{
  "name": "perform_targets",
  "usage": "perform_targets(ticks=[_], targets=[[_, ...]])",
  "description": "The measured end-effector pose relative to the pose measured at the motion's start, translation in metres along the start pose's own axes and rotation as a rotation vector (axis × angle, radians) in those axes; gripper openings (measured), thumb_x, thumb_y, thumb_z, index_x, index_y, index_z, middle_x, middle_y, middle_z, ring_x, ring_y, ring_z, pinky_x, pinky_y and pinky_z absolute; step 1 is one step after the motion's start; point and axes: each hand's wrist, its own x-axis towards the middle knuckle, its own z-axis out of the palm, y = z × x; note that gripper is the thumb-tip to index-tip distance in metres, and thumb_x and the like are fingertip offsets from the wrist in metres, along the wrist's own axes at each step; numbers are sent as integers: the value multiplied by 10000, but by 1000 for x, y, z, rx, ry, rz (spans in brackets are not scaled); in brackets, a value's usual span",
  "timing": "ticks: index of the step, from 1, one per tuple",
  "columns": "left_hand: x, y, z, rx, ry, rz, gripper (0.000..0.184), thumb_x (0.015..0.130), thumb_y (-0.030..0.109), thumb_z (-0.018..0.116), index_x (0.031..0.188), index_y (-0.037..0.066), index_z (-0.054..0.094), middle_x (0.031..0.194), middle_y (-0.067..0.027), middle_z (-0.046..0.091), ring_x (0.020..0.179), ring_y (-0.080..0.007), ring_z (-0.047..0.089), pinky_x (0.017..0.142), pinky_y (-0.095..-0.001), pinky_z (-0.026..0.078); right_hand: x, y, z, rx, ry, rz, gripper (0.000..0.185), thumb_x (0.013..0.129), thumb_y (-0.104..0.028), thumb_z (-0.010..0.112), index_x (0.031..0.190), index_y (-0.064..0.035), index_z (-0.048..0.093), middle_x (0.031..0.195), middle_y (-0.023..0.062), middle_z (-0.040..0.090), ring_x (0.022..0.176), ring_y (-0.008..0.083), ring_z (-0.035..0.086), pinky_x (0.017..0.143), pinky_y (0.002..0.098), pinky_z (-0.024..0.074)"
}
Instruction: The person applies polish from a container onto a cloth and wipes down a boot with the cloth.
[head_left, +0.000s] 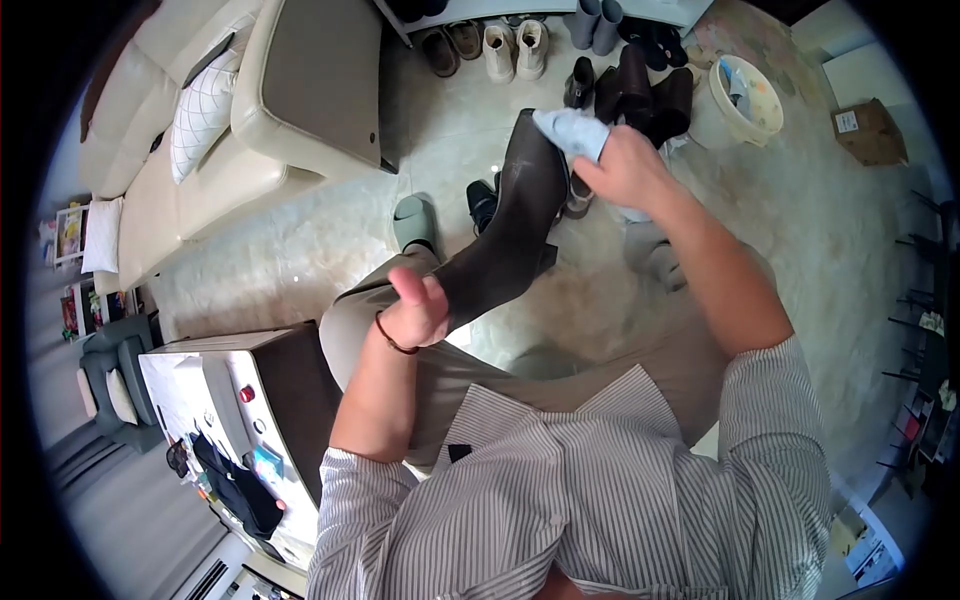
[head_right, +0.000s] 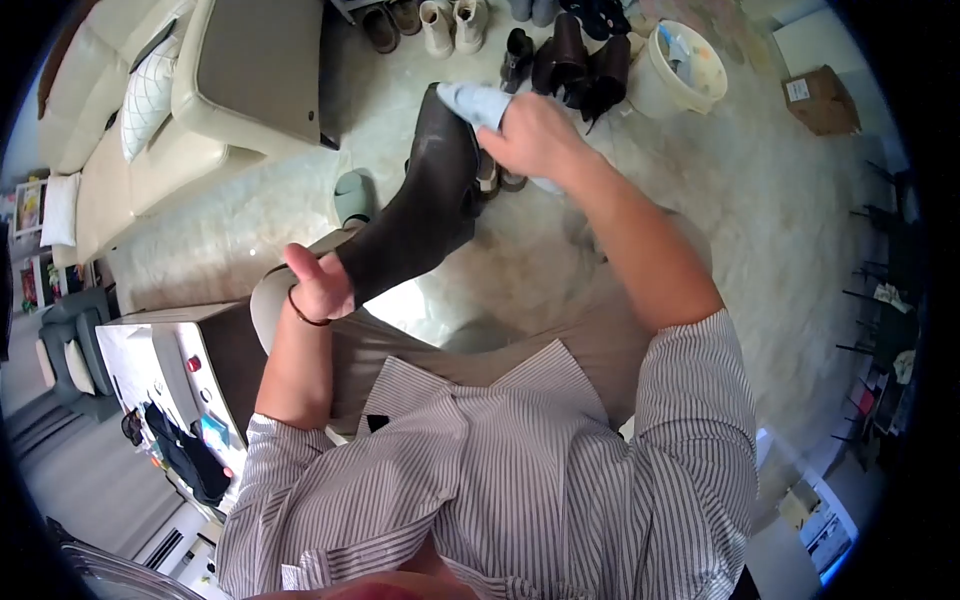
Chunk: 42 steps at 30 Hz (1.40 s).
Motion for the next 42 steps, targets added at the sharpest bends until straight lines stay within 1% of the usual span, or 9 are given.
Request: perform_targets(ticks=[6, 10, 13, 15, 18, 27, 35, 39, 42], targets=[[4, 14, 12, -252, 32, 101, 1550, 582, 1089, 244, 1617, -61, 152, 1640, -170, 354, 1429, -215, 462, 1171, -341, 380, -19, -10, 5, 69, -76, 53, 617, 856, -150, 576, 1471, -202, 564, 1292, 144, 684, 1022, 374, 695, 898, 422, 564], [-5, 18, -3, -312, 101, 99, 1573, 561, 1101, 296, 1621, -51, 146, 1572, -167, 463, 1047, -128, 675, 788, -215, 536, -32, -18, 10, 16, -216, 161, 633, 845, -168, 578, 1476, -218, 562, 1306, 137, 678, 940, 371, 710, 831, 439, 582], [1, 13, -12, -560, -84, 249, 1562, 571, 1095, 309, 1625, -44, 135, 1586, -175, 444, 1194, -182, 641, 923, -267, 538, -44, -21, 28, 180, -122, -80, 636, 846, -161, 581, 1481, -163, 548, 1346, 151, 651, 1005, 349, 713, 905, 424, 589], [7, 11, -15, -684, -209, 350, 1527, 596, 1076, 280, 1633, -29, 94, 1695, -167, 222, 1547, -264, 282, 1267, -410, 241, -52, -31, 38, 148, -163, -117, 660, 830, -163, 595, 1488, -151, 538, 1362, 139, 644, 984, 354, 720, 881, 423, 599], [17, 8, -10, -823, -221, 403, 1516, 604, 1072, 291, 1632, -27, 110, 1694, -165, 228, 1545, -273, 289, 1268, -412, 244, -61, -71, 42, 206, -246, -87, 537, 809, -159, 630, 1341, -89, 619, 958, 186, 722, 790, 424, 681, 708, 481, 581], [39, 1, 20, -711, 121, 466, 1349, 729, 1012, 330, 1655, 53, 122, 1707, -105, 225, 1552, -273, 267, 1271, -441, 217, -75, -110, 63, 178, -230, -20, 229, 811, -219, 675, 972, -56, 667, 856, 174, 701, 727, 422, 680, 635, 499, 565], [31, 27, 19, -783, 150, 624, 1300, 772, 967, 412, 1637, 23, 186, 1685, -166, 259, 1548, -319, 276, 1275, -469, 237, -60, -43, 72, 148, 102, 97, 248, 812, -178, 695, 1031, -61, 683, 872, 185, 713, 769, 424, 685, 648, 482, 564], [22, 22, 18, -839, 126, 570, 1313, 763, 976, 403, 1640, 27, 170, 1684, -175, 257, 1539, -321, 298, 1264, -477, 268, -39, -28, 67, 248, 384, -15, 511, 848, -155, 623, 1354, -87, 612, 897, 218, 717, 791, 448, 679, 699, 519, 566], [21, 21, 15, -792, 116, 556, 1325, 755, 984, 397, 1641, 27, 163, 1685, -177, 251, 1539, -320, 298, 1265, -479, 264, -54, -30, 65, 164, 125, 46, 548, 861, -130, 605, 1405, -80, 577, 1068, 225, 721, 880, 443, 690, 763, 501, 577]])
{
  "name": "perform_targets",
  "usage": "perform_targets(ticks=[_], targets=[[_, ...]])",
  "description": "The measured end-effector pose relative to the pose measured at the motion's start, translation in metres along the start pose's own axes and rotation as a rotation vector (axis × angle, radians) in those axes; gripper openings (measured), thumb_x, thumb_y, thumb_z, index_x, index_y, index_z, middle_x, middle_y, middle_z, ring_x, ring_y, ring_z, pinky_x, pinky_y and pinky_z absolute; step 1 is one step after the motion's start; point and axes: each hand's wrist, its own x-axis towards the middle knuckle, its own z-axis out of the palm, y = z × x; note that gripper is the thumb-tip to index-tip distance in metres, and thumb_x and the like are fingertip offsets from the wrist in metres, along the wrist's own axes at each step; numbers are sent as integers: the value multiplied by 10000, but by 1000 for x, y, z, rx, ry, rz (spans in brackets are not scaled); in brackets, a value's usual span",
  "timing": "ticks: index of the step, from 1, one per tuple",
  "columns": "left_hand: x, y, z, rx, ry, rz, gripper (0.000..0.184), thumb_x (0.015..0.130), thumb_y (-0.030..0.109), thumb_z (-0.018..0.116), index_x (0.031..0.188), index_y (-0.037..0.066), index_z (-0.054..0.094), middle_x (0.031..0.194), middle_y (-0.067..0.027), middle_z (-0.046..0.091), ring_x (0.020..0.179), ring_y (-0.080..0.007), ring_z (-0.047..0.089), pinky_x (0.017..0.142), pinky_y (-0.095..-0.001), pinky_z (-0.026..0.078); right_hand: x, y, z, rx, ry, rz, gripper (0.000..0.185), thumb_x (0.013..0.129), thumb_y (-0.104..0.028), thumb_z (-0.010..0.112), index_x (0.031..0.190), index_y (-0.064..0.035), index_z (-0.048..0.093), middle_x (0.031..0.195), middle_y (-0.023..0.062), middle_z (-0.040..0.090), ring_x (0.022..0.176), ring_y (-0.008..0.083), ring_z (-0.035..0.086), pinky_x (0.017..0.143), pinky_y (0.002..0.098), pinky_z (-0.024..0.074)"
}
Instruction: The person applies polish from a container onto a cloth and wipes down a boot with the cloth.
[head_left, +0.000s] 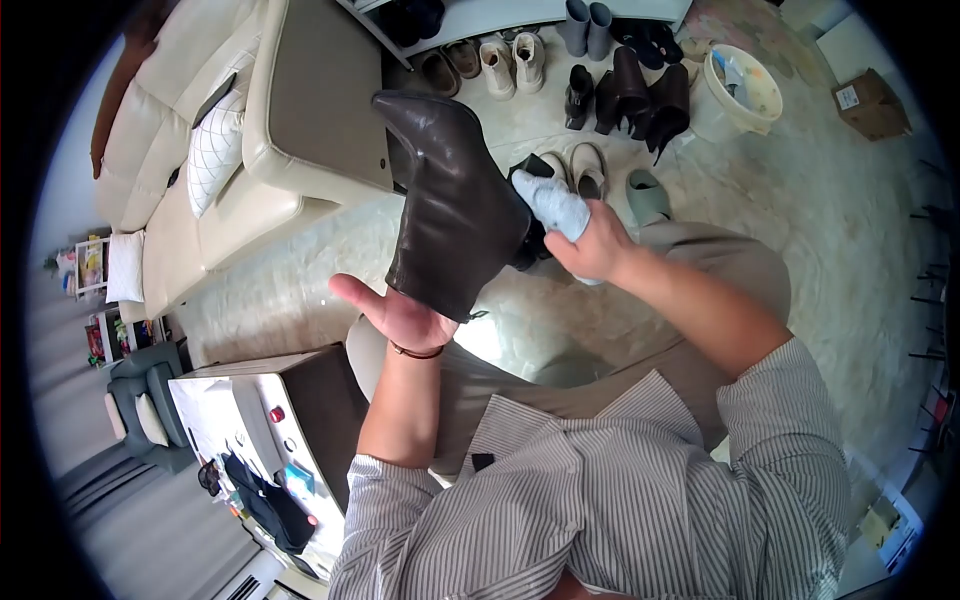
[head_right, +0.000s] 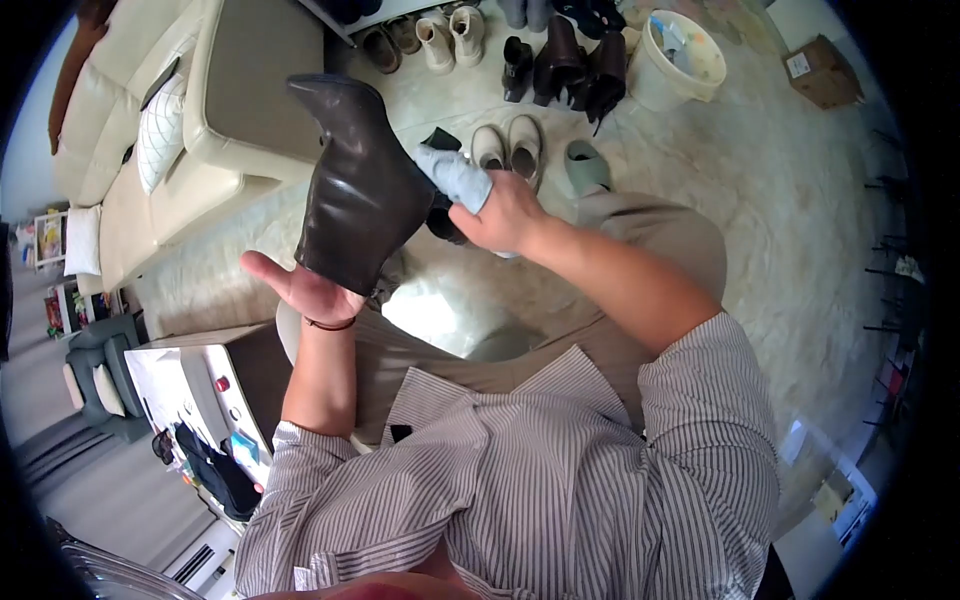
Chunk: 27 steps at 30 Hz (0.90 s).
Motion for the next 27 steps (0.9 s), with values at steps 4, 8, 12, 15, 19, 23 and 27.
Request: perform_targets(ticks=[4, 8, 12, 15, 19, 23, 27], targets=[[-3, 1, 0, -48, -26, -33, 1348, 741, 995, 392, 1642, 23, 148, 1692, -175, 231, 1551, -316, 269, 1276, -480, 234, 4, -6, 1, 75, 93, 158, 509, 850, -161, 623, 1352, -80, 604, 1004, 227, 723, 857, 457, 683, 747, 515, 574], [-9, 5, -5, -15, -39, -46, 1429, 681, 1044, 316, 1649, 28, 50, 1716, -150, 154, 1577, -282, 195, 1292, -437, 183, 5, -9, 1, 91, 113, 145, 536, 850, -169, 631, 1375, -71, 586, 1094, 234, 717, 929, 462, 688, 791, 480, 586], [-7, 7, -3, 59, 48, -32, 1413, 695, 1037, 326, 1651, 38, 32, 1721, -147, 128, 1582, -284, 178, 1294, -446, 175, -5, -13, 17, 135, 93, -20, 547, 859, -130, 602, 1401, -63, 571, 1276, 225, 665, 1051, 447, 669, 898, 473, 562], [-7, 8, -6, 45, 6, -18, 1370, 730, 1010, 357, 1650, 37, 70, 1720, -143, 142, 1581, -293, 179, 1294, -464, 163, -2, -11, 39, 539, 354, 137, 462, 876, -182, 615, 1302, -5, 601, 1131, 151, 718, 936, 367, 703, 844, 435, 567], [-2, 3, 0, 60, -53, 35, 1323, 765, 984, 377, 1651, 40, 104, 1721, -136, 150, 1582, -301, 167, 1295, -484, 132, 7, -23, 2, 1499, 125, 816, 283, 952, -338, 643, 1032, -70, 603, 838, 25, 606, 688, 155, 567, 625, 307, 478], [3, -4, -1, 143, -74, 22, 1307, 778, 980, 359, 1653, 47, 96, 1724, -134, 135, 1588, -301, 143, 1297, -493, 100, 17, -31, 0, 1641, -82, 860, 357, 975, -427, 688, 832, -147, 517, 703, -26, 492, 556, 109, 421, 504, 280, 341], [3, -11, -6, 129, -209, 22, 1294, 790, 976, 340, 1653, 45, 90, 1725, -133, 132, 1589, -304, 135, 1298, -501, 85, 21, -31, 3, 1518, -75, 995, 334, 878, -379, 833, 911, -108, 640, 726, -9, 570, 621, 116, 528, 580, 279, 450]])
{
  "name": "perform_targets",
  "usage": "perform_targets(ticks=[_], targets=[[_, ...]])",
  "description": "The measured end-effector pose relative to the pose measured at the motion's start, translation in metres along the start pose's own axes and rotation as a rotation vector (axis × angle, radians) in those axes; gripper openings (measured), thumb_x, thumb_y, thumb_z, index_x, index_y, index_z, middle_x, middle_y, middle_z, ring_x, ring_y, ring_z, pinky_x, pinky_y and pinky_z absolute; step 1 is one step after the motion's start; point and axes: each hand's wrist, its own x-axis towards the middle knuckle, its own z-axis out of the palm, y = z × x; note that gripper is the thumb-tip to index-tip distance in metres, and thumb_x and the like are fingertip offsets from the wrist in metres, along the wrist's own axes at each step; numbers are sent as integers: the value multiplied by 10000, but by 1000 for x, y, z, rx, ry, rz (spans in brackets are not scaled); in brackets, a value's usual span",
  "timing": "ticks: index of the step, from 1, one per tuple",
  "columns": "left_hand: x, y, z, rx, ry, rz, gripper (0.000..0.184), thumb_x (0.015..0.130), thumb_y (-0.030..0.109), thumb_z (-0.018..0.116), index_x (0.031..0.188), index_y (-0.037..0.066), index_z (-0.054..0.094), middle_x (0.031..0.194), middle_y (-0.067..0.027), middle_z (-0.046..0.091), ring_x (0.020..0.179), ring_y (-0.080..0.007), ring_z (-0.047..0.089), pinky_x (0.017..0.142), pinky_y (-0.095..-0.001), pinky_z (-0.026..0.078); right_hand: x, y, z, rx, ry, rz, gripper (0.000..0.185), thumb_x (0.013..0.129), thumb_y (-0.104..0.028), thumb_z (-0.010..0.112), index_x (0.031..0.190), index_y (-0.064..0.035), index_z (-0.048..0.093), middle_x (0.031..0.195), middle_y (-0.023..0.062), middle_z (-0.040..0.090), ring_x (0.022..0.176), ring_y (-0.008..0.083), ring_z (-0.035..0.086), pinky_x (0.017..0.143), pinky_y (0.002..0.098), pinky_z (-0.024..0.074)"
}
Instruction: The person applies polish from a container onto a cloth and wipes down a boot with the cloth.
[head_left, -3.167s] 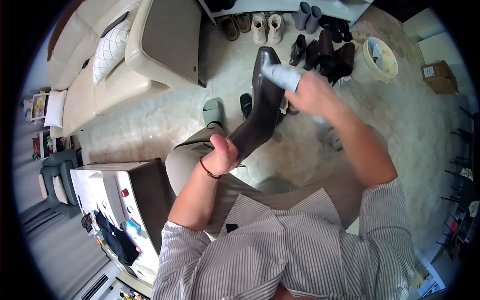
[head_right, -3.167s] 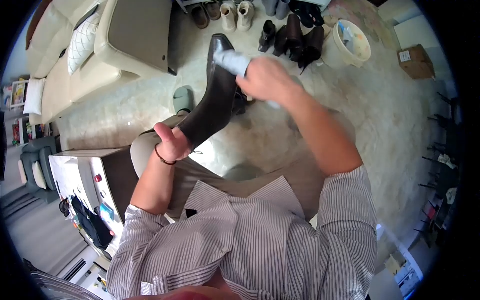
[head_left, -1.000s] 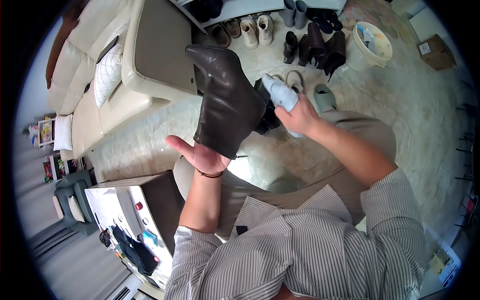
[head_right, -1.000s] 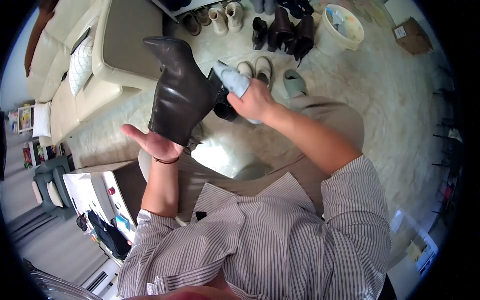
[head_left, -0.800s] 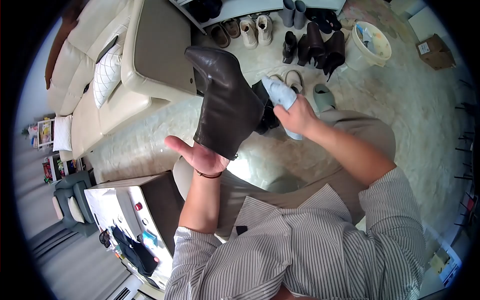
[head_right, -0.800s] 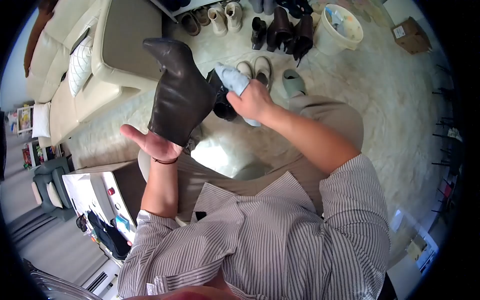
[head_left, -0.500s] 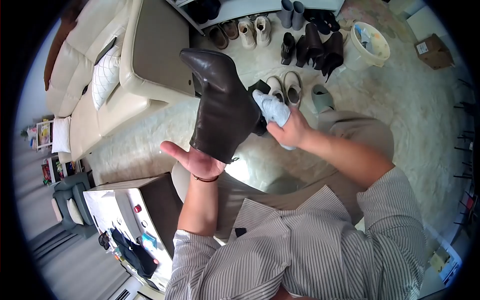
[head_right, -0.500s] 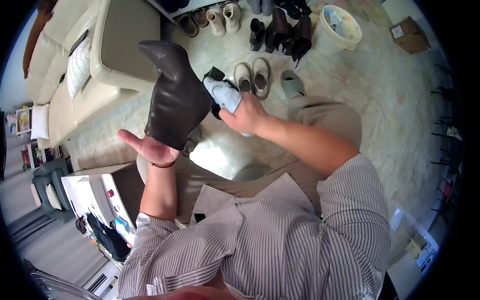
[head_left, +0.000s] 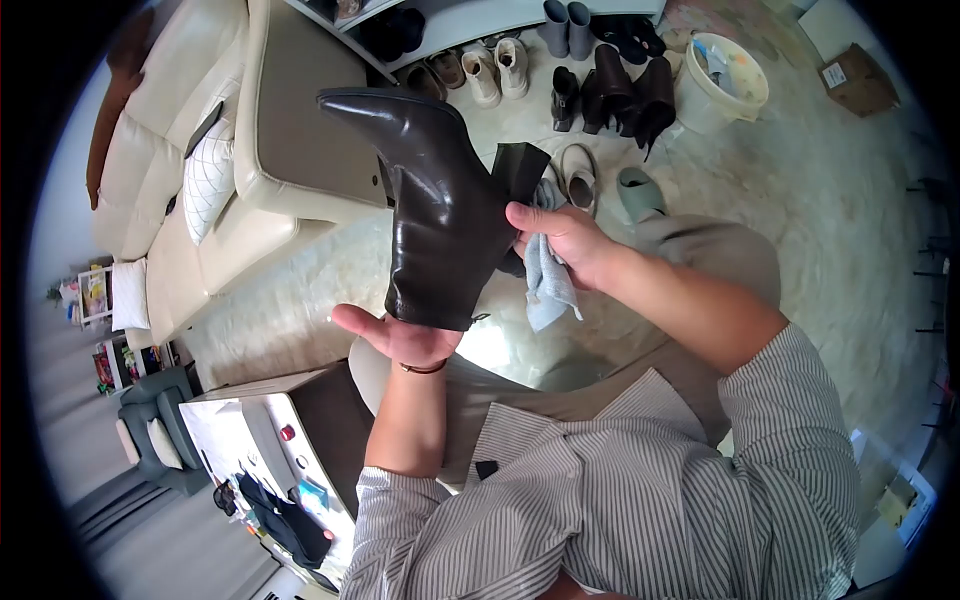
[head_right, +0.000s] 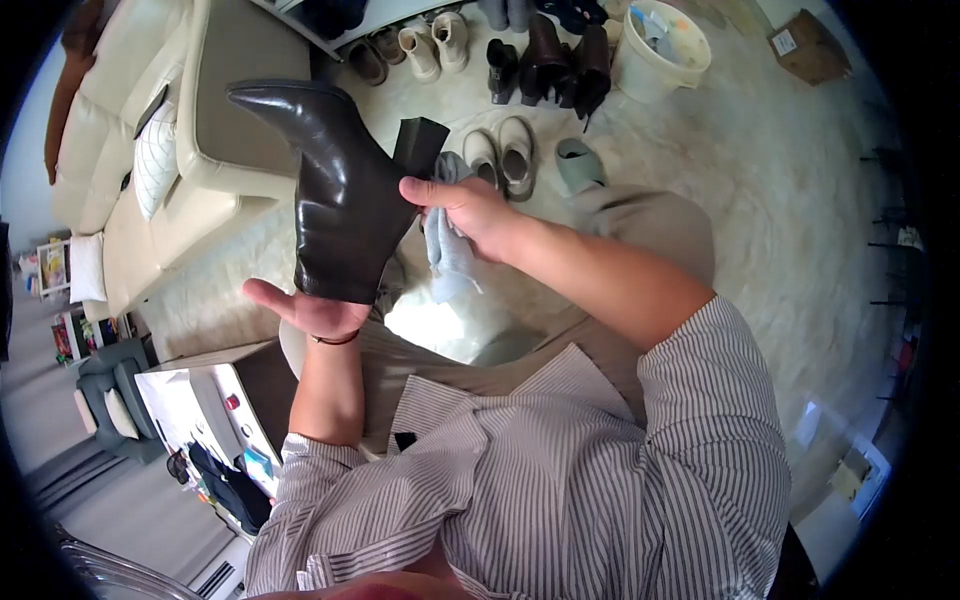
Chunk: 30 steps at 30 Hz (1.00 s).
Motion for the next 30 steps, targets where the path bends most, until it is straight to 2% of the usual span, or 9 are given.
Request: perform_targets(ticks=[1, 2, 5, 8, 10, 17, 19, 24, 30], targets=[[0, 0, 2, 35, 33, 6, 1288, 794, 974, 336, 1653, 45, 91, 1724, -134, 138, 1589, -306, 136, 1297, -504, 80, -3, -3, 3, -73, 70, 12, 273, 910, -336, 808, 929, -116, 647, 731, -22, 556, 614, 104, 492, 565, 281, 422], [1, 0, 1, 35, 29, 3, 1288, 794, 974, 336, 1653, 45, 91, 1724, -134, 138, 1589, -306, 136, 1297, -504, 80, -11, -11, 7, -75, 16, -38, 323, 888, -286, 834, 1069, -76, 668, 851, 14, 653, 733, 135, 612, 684, 310, 522], [1, 2, -6, 26, 6, -24, 1284, 797, 973, 330, 1654, 47, 90, 1721, -136, 150, 1589, -310, 134, 1297, -507, 78, -12, -5, 17, -8, -100, -329, 362, 895, -259, 825, 1147, -64, 654, 1000, 43, 704, 890, 182, 684, 811, 362, 569], [1, 3, -7, -59, -27, -59, 1286, 796, 973, 334, 1654, 47, 87, 1719, -140, 157, 1587, -316, 146, 1296, -512, 88, -11, -4, 10, 37, -163, -347, 360, 915, -228, 802, 1196, -66, 646, 1116, 63, 711, 990, 216, 698, 898, 407, 570], [0, 5, -3, -89, 153, -60, 1290, 794, 974, 343, 1653, 45, 89, 1718, -148, 157, 1583, -328, 159, 1293, -523, 109, -12, -3, 7, 70, -136, -349, 353, 919, -252, 798, 1185, -72, 652, 1091, 63, 715, 966, 211, 702, 872, 400, 576], [4, 8, 2, -205, 53, -76, 1280, 797, 969, 354, 1656, 59, 88, 1715, -158, 161, 1580, -341, 165, 1289, -535, 132, -32, -27, 5, 116, -143, -51, 387, 878, -388, 836, 1042, -63, 707, 979, 37, 723, 821, 149, 675, 728, 306, 546], [4, 8, 3, -165, 69, -100, 1358, 730, 1031, 270, 1659, 82, -11, 1732, -127, 92, 1592, -298, 128, 1298, -495, 109, -35, -26, 16, 89, -69, -161, 367, 871, -360, 845, 1035, -63, 706, 949, 41, 719, 785, 161, 675, 703, 312, 549], [4, 9, 0, -149, 99, -62, 1299, 785, 983, 331, 1656, 57, 64, 1717, -154, 156, 1579, -334, 172, 1289, -531, 135, -27, -27, 2, 26, -42, -321, 321, 880, -234, 819, 1106, -53, 681, 973, 79, 732, 822, 228, 719, 751, 394, 597], [-1, 18, -2, -104, 62, -73, 1334, 764, 1003, 300, 1653, 42, 48, 1717, -158, 148, 1580, -326, 172, 1290, -526, 131, -39, -26, 2, -44, -71, -129, 333, 848, -335, 836, 998, -74, 693, 838, 82, 691, 696, 226, 669, 633, 395, 561]])
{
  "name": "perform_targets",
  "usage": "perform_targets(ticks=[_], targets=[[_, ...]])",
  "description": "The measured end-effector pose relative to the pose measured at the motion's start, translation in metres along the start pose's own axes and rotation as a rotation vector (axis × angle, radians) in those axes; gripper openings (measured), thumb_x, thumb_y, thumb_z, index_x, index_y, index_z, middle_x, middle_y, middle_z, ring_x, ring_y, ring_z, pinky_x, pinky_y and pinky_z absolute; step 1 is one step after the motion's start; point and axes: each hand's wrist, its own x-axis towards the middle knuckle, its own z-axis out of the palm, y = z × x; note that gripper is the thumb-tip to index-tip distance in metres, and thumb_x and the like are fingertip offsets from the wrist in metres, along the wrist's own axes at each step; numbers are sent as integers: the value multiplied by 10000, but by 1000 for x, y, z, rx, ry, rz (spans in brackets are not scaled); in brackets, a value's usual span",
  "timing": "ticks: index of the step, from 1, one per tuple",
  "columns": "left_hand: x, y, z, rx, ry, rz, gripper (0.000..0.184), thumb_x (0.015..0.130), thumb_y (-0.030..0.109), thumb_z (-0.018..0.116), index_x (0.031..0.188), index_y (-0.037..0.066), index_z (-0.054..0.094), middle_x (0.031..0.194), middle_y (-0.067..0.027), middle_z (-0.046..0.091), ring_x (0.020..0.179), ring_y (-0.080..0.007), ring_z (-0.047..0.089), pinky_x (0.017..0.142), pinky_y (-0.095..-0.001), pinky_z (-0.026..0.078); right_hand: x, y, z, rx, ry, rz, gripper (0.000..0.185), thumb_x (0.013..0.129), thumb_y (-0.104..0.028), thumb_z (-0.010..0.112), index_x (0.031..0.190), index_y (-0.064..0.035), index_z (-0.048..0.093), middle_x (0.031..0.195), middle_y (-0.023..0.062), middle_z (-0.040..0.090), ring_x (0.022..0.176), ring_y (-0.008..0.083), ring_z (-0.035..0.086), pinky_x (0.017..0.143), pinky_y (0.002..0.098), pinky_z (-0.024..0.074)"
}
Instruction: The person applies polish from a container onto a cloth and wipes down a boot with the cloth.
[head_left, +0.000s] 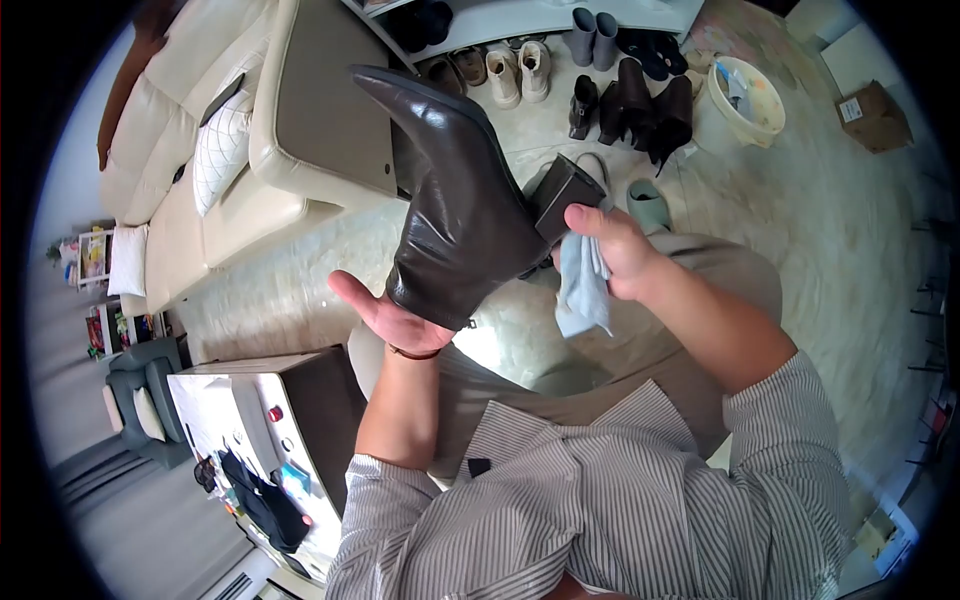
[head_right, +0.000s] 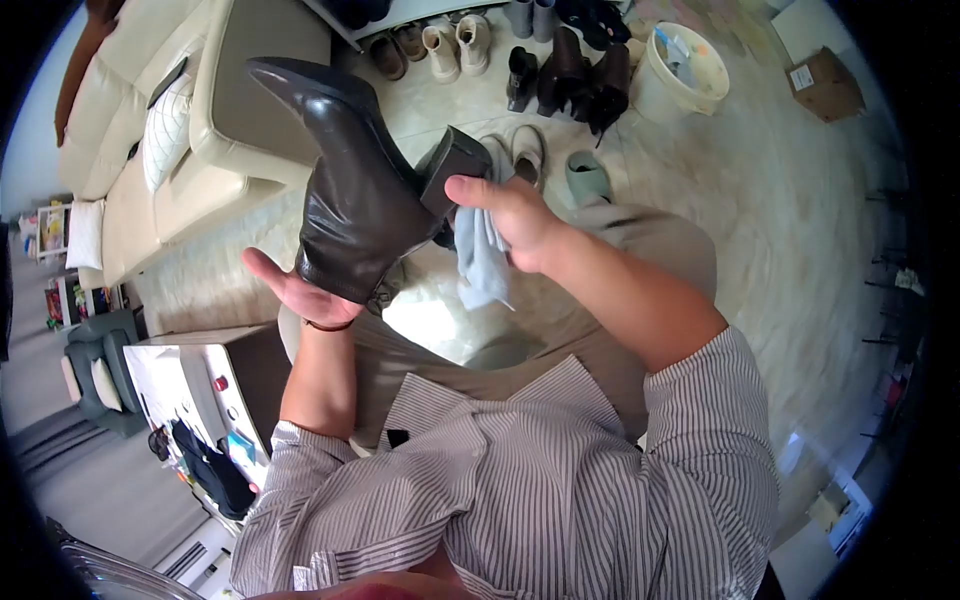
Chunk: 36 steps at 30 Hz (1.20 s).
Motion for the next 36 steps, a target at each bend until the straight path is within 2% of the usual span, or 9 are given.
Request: perform_targets(ticks=[7, 10, 13, 17, 25, 31, 33, 35, 36], targets=[[0, 13, -5, 59, -27, -13, 1367, 749, 1017, 268, 1645, 11, 36, 1715, -171, 141, 1580, -325, 170, 1287, -518, 132, 3, -26, 14, -204, 18, -286, 458, 805, -89, 878, 1199, -21, 654, 1103, 48, 701, 975, 149, 671, 891, 316, 537], [-4, 26, -20, 11, -197, -56, 1374, 736, 1029, 205, 1645, 11, 51, 1707, -178, 174, 1570, -313, 213, 1282, -493, 160, 15, -42, -3, -932, -64, -913, 646, 698, -64, 930, 1252, 28, 611, 1225, 90, 659, 1089, 195, 657, 964, 343, 527], [-9, 26, -31, -19, -282, -102, 1388, 715, 1044, 156, 1646, 15, 95, 1695, -178, 228, 1557, -298, 262, 1279, -473, 177, 4, -67, -2, -1502, -386, -678, 716, 659, -85, 938, 1284, -19, 596, 1212, 78, 667, 1083, 207, 658, 948, 365, 532], [-13, 16, -37, -206, -316, -144, 1385, 717, 1038, 191, 1642, 10, 127, 1686, -178, 251, 1547, -304, 287, 1269, -476, 212, -10, -51, -3, -1529, -47, -435, 752, 609, -182, 957, 1240, -9, 585, 1148, 152, 674, 1084, 338, 644, 954, 394, 509], [-8, 16, -27, -172, -181, -139, 1390, 713, 1034, 254, 1632, -6, 173, 1657, -197, 312, 1517, -318, 349, 1254, -459, 275, -9, -15, 14, -1716, 50, -934, 379, 705, -54, 791, 1028, -76, 594, 917, 53, 604, 784, 265, 549, 830, 364, 362], [-19, 1, -41, 40, -144, -295, 1486, 630, 1070, 204, 1624, -33, 162, 1685, -184, 246, 1548, -294, 280, 1278, -453, 202, 6, -20, -3, -1847, 14, -612, 630, 613, -180, 909, 1190, -152, 657, 1208, 87, 627, 1015, 303, 549, 886, 373, 353], [-18, -2, -39, -37, -205, -300, 1493, 620, 1071, 196, 1625, -31, 160, 1688, -179, 238, 1550, -293, 274, 1279, -453, 199, 8, -28, 2, -2078, -193, -274, 755, 571, -230, 948, 1255, -164, 636, 1263, 81, 630, 1091, 292, 567, 920, 392, 345], [-16, 2, -30, 136, 86, -254, 1477, 637, 1067, 195, 1626, -30, 160, 1689, -175, 238, 1551, -294, 271, 1280, -453, 194, 11, -18, -6, -1888, 52, -578, 710, 593, -231, 937, 1189, -81, 581, 1048, 106, 695, 1017, 269, 655, 958, 404, 330], [-9, 2, -27, -65, -42, -189, 1459, 657, 1062, 195, 1627, -28, 156, 1689, -177, 238, 1554, -296, 267, 1282, -454, 190, 13, -18, -3, -1817, 93, -632, 663, 602, -214, 929, 1145, -91, 570, 1025, 87, 694, 979, 270, 659, 950, 402, 330]])
